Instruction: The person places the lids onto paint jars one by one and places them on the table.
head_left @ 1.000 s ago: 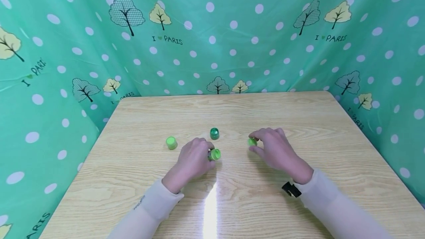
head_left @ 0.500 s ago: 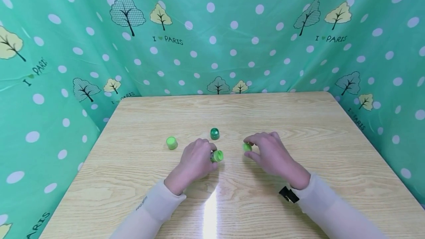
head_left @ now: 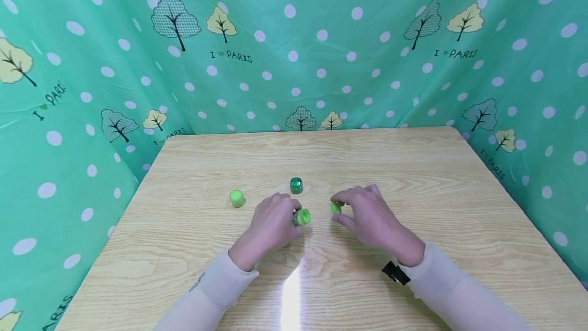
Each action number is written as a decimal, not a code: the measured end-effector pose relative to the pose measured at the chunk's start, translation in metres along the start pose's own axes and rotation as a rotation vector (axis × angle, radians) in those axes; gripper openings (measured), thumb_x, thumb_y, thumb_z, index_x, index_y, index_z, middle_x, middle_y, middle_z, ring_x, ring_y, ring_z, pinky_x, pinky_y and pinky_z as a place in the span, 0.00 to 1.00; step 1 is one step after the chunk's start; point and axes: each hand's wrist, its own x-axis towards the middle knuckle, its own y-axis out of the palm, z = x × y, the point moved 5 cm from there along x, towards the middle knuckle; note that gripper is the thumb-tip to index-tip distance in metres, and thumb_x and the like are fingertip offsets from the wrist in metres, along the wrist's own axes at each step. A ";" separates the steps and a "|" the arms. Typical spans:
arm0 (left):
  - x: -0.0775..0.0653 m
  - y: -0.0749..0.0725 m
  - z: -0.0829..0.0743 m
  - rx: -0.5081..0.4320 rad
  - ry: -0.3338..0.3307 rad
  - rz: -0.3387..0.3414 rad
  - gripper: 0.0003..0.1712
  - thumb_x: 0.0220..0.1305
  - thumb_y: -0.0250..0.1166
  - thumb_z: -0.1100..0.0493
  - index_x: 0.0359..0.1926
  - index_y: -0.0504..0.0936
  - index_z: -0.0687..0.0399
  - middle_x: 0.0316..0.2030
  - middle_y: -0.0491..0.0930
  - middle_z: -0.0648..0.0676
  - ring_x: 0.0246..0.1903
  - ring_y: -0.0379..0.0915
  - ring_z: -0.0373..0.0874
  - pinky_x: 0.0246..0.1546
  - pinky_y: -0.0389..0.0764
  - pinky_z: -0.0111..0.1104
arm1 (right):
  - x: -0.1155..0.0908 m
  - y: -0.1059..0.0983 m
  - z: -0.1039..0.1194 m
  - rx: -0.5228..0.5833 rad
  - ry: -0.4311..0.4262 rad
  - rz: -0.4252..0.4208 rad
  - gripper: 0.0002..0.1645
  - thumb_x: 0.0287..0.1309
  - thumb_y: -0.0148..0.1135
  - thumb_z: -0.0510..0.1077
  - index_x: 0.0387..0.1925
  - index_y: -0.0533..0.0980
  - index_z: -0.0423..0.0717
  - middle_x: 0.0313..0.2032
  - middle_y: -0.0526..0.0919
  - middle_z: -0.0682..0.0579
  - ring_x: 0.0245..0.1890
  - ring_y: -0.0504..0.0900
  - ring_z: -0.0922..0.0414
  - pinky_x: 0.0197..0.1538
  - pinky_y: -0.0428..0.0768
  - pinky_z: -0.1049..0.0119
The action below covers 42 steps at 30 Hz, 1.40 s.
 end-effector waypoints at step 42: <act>0.005 0.005 -0.016 -0.022 0.062 0.031 0.11 0.37 0.75 0.57 0.18 0.77 0.45 0.18 0.70 0.43 0.21 0.65 0.38 0.20 0.67 0.29 | -0.001 0.006 0.024 0.044 -0.067 -0.018 0.21 0.43 0.76 0.48 0.43 0.82 0.52 0.35 0.84 0.62 0.36 0.77 0.65 0.48 0.64 0.62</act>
